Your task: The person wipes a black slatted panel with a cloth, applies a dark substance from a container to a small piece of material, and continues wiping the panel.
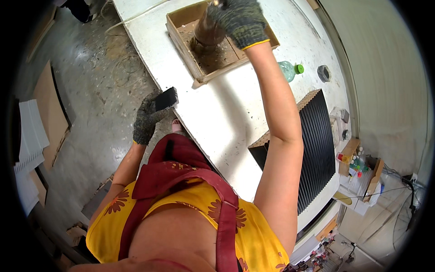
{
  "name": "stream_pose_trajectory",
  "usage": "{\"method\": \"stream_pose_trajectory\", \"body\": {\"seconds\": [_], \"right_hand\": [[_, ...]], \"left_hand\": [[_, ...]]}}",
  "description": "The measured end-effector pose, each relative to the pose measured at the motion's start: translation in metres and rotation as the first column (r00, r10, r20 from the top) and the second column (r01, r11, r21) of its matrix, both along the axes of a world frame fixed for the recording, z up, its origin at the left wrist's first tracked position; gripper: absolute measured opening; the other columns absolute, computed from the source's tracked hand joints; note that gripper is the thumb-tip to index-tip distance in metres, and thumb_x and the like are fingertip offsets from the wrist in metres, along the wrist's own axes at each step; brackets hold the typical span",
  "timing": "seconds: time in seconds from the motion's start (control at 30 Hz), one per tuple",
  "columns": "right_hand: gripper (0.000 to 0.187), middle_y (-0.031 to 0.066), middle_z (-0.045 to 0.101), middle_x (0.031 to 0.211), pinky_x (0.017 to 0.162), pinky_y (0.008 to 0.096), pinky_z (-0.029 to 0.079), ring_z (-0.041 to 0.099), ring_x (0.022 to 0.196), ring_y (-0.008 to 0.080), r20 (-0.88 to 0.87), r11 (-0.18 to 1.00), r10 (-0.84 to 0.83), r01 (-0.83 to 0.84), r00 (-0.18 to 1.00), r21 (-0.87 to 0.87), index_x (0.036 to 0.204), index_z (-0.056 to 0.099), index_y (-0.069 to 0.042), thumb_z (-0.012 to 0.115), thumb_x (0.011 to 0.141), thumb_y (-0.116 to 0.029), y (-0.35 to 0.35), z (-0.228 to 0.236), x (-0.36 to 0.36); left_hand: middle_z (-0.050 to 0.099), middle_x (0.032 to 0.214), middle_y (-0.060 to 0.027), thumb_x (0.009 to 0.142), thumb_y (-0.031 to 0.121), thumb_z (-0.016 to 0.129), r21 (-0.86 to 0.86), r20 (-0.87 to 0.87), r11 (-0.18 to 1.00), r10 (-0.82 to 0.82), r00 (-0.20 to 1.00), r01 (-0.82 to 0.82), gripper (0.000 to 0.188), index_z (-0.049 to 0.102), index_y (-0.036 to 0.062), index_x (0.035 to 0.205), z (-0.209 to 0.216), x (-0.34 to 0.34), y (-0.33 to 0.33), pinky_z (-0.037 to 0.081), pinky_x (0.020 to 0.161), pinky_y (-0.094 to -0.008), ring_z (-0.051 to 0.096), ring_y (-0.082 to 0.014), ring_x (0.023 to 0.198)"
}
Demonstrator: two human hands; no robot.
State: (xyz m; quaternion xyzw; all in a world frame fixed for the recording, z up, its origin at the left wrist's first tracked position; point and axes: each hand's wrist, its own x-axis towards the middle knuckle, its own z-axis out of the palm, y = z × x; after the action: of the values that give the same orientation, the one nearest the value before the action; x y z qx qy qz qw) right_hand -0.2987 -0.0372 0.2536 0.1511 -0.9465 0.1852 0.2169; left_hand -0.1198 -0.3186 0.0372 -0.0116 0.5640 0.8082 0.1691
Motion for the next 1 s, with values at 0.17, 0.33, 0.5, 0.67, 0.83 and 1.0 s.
{"method": "stream_pose_trajectory", "body": {"seconds": [0.17, 0.33, 0.5, 0.67, 0.83, 1.0], "right_hand": [[0.046, 0.0105, 0.066, 0.096, 0.075, 0.0343, 0.052, 0.062, 0.084, 0.0215, -0.054, 0.940, -0.057, 0.036, 0.997, -0.339, 0.119, 0.064, -0.002, 0.077, 0.079, -0.020, -0.002, 0.082, 0.065], [0.042, 0.0018, 0.066, 0.104, 0.076, 0.0265, 0.052, 0.060, 0.086, 0.0089, -0.031, 0.966, -0.247, 0.244, 0.968, -0.081, 0.123, 0.066, -0.010, 0.078, 0.084, -0.015, 0.060, 0.057, 0.143], [0.041, 0.0093, 0.063, 0.101, 0.079, 0.0323, 0.054, 0.060, 0.090, 0.0183, 0.184, 0.914, -0.323, 0.357, 0.928, -0.196, 0.115, 0.066, -0.005, 0.079, 0.078, -0.017, 0.106, -0.044, 0.161], [0.040, 0.0148, 0.064, 0.112, 0.091, 0.0429, 0.049, 0.060, 0.102, 0.0311, 0.206, 0.902, -0.431, 0.414, 0.878, 0.126, 0.117, 0.066, -0.008, 0.070, 0.083, -0.028, 0.123, -0.101, 0.147], [0.040, 0.0118, 0.066, 0.117, 0.093, 0.0455, 0.047, 0.059, 0.110, 0.0347, -0.003, 0.929, -0.286, 0.279, 0.958, 0.242, 0.119, 0.066, -0.014, 0.068, 0.085, -0.035, 0.115, -0.065, 0.125], [0.044, 0.0155, 0.071, 0.101, 0.086, 0.0406, 0.051, 0.066, 0.093, 0.0335, 0.329, 0.827, -0.512, 0.351, 0.794, 0.440, 0.111, 0.070, -0.009, 0.056, 0.090, -0.046, 0.135, -0.067, 0.031]], "left_hand": [[0.057, 0.132, -0.0124, 0.076, -0.007, 0.072, 0.088, 0.040, 0.996, -0.018, 0.999, 0.014, 0.067, 0.047, 0.0011, 0.139, 0.019, -0.008, 0.015, 0.048, 0.098, -0.0354, 0.056, -0.0242, 0.119], [0.058, 0.129, -0.0113, 0.077, -0.012, 0.069, 0.078, 0.123, 0.994, 0.061, 0.991, -0.071, 0.064, 0.049, 0.0005, 0.136, 0.024, -0.008, 0.014, 0.049, 0.096, -0.0323, 0.057, -0.0208, 0.115], [0.060, 0.126, -0.0111, 0.075, -0.014, 0.069, -0.008, 0.123, 1.000, 0.026, 0.992, -0.025, 0.063, 0.051, 0.0010, 0.134, 0.029, -0.020, 0.025, 0.053, 0.091, -0.0313, 0.059, -0.0203, 0.111], [0.059, 0.127, -0.0112, 0.073, -0.015, 0.070, -0.019, 0.073, 0.998, 0.054, 0.996, -0.053, 0.066, 0.050, 0.0012, 0.135, 0.044, -0.032, 0.038, 0.054, 0.091, -0.0308, 0.059, -0.0201, 0.112], [0.058, 0.131, -0.0109, 0.072, -0.016, 0.071, -0.069, 0.029, 0.993, 0.095, 0.995, -0.093, 0.071, 0.048, 0.0018, 0.137, 0.047, -0.036, 0.048, 0.052, 0.093, -0.0310, 0.058, -0.0204, 0.116], [0.058, 0.131, -0.0116, 0.070, -0.017, 0.073, -0.115, -0.019, 0.993, 0.022, 1.000, -0.024, 0.072, 0.050, 0.0017, 0.135, 0.052, -0.042, 0.052, 0.054, 0.093, -0.0321, 0.058, -0.0210, 0.116]]}}
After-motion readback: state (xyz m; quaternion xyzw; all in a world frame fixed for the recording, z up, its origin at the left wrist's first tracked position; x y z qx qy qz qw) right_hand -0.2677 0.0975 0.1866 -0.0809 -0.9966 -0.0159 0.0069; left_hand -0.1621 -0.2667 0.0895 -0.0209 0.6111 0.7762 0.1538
